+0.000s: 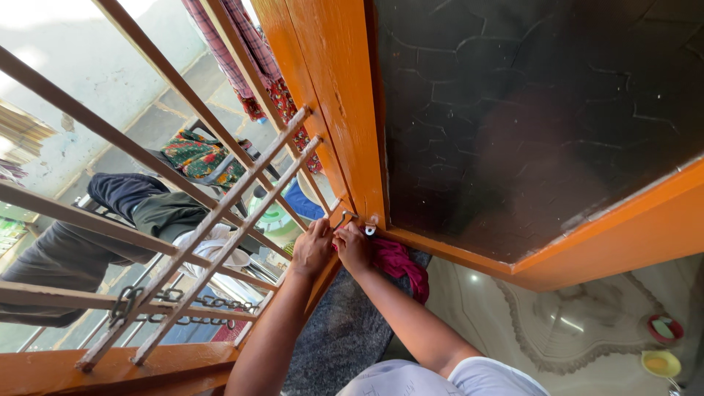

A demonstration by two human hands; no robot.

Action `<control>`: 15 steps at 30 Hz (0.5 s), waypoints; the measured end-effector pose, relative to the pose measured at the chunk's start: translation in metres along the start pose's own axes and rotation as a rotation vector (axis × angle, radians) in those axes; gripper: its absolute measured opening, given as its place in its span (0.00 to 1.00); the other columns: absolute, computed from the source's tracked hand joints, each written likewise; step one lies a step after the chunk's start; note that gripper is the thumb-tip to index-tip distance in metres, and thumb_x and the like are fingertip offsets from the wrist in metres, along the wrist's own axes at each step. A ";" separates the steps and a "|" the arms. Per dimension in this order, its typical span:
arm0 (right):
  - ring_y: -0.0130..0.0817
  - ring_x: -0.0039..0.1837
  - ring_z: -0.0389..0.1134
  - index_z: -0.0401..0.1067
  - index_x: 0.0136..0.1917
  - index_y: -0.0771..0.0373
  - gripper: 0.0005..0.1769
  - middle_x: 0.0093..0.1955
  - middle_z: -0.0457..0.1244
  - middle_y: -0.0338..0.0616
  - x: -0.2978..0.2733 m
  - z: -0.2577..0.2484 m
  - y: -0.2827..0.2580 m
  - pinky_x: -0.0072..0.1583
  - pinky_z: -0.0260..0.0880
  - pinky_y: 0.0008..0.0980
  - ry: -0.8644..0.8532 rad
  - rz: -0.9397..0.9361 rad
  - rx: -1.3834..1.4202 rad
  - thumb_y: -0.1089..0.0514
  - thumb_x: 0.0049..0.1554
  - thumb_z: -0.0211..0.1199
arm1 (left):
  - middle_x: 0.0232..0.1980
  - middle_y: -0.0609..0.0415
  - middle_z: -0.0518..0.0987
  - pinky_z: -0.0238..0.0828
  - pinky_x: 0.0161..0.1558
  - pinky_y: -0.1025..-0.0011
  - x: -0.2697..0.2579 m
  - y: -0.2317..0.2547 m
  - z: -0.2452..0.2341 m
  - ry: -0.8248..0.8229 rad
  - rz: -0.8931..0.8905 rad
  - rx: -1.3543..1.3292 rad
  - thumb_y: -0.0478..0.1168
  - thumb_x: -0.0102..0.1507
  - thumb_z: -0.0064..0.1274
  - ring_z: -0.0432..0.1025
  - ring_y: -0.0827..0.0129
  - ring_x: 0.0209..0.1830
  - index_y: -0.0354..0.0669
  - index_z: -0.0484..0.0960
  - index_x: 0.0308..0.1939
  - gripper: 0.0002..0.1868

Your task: The person wipes the orange wooden window frame and the metal security bars with a pink cloth. They clean the vertical and horizontal sections of the frame and the bars, moving the cloth along the surfaces to remove dust.

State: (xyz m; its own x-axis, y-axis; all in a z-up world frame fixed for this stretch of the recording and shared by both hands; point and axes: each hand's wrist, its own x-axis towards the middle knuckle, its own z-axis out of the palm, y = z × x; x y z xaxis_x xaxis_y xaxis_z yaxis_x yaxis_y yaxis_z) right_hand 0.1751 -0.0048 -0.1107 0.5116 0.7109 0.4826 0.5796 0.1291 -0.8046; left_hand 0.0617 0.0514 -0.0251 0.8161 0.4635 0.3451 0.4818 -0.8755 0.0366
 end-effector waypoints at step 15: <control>0.45 0.53 0.68 0.71 0.50 0.66 0.07 0.49 0.65 0.50 -0.024 -0.048 -0.012 0.55 0.68 0.39 0.093 0.004 0.180 0.60 0.64 0.59 | 0.51 0.50 0.71 0.75 0.43 0.65 0.003 0.000 -0.001 -0.022 0.016 0.027 0.39 0.61 0.54 0.70 0.60 0.55 0.36 0.81 0.42 0.10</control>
State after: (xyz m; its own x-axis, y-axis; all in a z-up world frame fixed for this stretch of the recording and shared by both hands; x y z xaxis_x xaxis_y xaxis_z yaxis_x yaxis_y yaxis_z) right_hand 0.1859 -0.0568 -0.0961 0.5751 0.6457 0.5024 0.4586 0.2541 -0.8515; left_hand 0.0637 0.0521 -0.0228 0.8307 0.4524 0.3245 0.4765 -0.8791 0.0059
